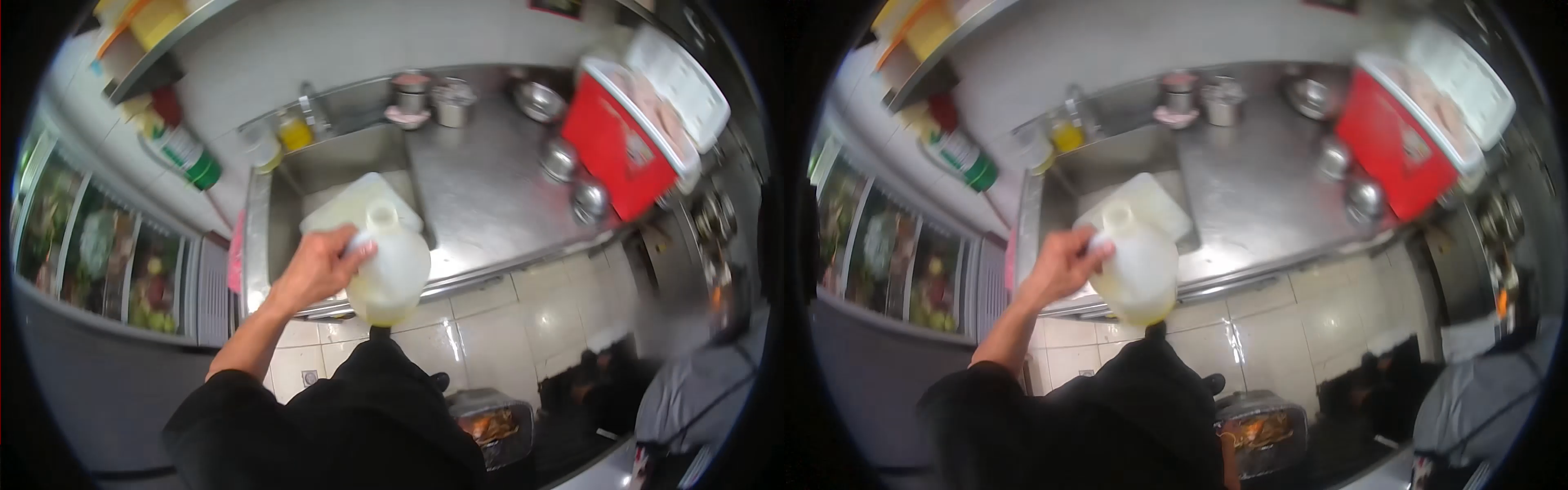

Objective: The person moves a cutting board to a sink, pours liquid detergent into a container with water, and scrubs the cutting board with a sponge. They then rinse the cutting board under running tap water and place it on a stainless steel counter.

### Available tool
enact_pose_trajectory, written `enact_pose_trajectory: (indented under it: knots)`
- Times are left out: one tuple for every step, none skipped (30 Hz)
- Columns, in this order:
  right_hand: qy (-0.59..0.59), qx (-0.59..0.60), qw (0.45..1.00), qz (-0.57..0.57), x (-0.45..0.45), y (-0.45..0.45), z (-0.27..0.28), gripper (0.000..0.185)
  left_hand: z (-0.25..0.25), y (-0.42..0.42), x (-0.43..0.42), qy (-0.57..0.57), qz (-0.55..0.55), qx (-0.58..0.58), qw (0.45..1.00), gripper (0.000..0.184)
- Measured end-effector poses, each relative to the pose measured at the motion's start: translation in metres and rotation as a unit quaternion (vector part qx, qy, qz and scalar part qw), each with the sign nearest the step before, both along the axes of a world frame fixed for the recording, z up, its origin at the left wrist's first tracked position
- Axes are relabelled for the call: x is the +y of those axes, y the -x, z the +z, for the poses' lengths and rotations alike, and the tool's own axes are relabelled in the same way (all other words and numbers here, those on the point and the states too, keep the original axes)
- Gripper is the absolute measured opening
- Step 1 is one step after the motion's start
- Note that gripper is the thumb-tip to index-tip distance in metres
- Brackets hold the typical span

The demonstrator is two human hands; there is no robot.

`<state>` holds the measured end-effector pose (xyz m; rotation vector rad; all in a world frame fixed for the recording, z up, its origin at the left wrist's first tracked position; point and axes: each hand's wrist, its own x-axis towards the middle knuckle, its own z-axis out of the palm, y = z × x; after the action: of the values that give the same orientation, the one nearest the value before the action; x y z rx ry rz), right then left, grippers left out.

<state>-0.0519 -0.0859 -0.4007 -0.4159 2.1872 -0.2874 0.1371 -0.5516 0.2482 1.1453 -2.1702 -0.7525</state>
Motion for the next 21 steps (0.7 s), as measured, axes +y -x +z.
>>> enact_pose_trajectory:
  knots:
    - [-0.003,-0.035,0.998,-0.051,-0.02,0.007,0.03,0.035,0.004,-0.019,-0.019,0.061,0.055,0.017,0.996,0.024]
    - [0.005,-0.061,0.994,-0.095,-0.037,0.014,0.054,0.035,0.009,-0.036,-0.039,0.114,0.12,0.017,0.986,0.026]
    - [0.021,-0.08,0.988,-0.13,-0.054,0.023,0.073,0.034,0.029,-0.045,-0.051,0.056,0.199,0.059,0.977,0.031]
    - [0.035,-0.094,0.982,-0.158,-0.071,0.028,0.094,0.033,0.037,-0.064,-0.076,0.073,0.262,0.037,0.962,0.037]
    - [0.049,-0.106,0.976,-0.183,-0.088,0.031,0.115,0.033,0.048,-0.085,-0.099,0.067,0.287,0.024,0.955,0.043]
    - [0.06,-0.116,0.971,-0.201,-0.102,0.033,0.131,0.032,0.049,-0.107,-0.13,0.144,0.299,-0.004,0.943,0.044]
    - [0.065,-0.123,0.968,-0.21,-0.117,0.034,0.149,0.032,0.05,-0.129,-0.159,0.22,0.31,-0.037,0.924,0.045]
    - [0.069,-0.127,0.966,-0.216,-0.132,0.033,0.163,0.031,0.055,-0.144,-0.184,0.223,0.321,-0.052,0.919,0.045]
    - [0.072,-0.132,0.963,-0.222,-0.147,0.03,0.176,0.031,0.06,-0.156,-0.206,0.23,0.331,-0.067,0.913,0.045]
    - [0.074,-0.135,0.962,-0.227,-0.16,0.029,0.186,0.03,0.063,-0.171,-0.225,0.229,0.34,-0.07,0.909,0.045]
    - [0.077,-0.14,0.959,-0.235,-0.173,0.025,0.194,0.029,0.064,-0.184,-0.245,0.21,0.343,-0.079,0.912,0.044]
    - [0.08,-0.142,0.956,-0.244,-0.183,0.022,0.202,0.029,0.064,-0.193,-0.266,0.192,0.342,-0.088,0.916,0.044]
    - [0.08,-0.143,0.953,-0.253,-0.191,0.017,0.205,0.028,0.063,-0.205,-0.286,0.193,0.34,-0.09,0.916,0.044]
    - [0.079,-0.146,0.951,-0.26,-0.198,0.011,0.209,0.028,0.061,-0.221,-0.306,0.193,0.336,-0.116,0.915,0.043]
    - [0.079,-0.145,0.95,-0.267,-0.204,0.005,0.213,0.027,0.057,-0.236,-0.324,0.192,0.33,-0.142,0.913,0.043]
    - [0.079,-0.147,0.946,-0.276,-0.211,-0.002,0.216,0.027,0.053,-0.25,-0.343,0.194,0.324,-0.145,0.915,0.043]
    - [0.078,-0.149,0.942,-0.289,-0.215,-0.009,0.219,0.026,0.049,-0.264,-0.361,0.172,0.312,-0.178,0.917,0.044]
    - [0.078,-0.149,0.941,-0.295,-0.218,-0.014,0.22,0.026,0.044,-0.275,-0.378,0.15,0.3,-0.212,0.918,0.044]
    - [0.076,-0.153,0.936,-0.307,-0.219,-0.022,0.219,0.025,0.043,-0.28,-0.389,0.092,0.295,-0.253,0.917,0.048]
    - [0.074,-0.155,0.932,-0.318,-0.22,-0.029,0.219,0.025,0.04,-0.282,-0.401,0.094,0.287,-0.257,0.918,0.048]
    - [0.071,-0.157,0.928,-0.331,-0.22,-0.037,0.219,0.024,0.037,-0.281,-0.406,0.024,0.309,-0.273,0.911,0.049]
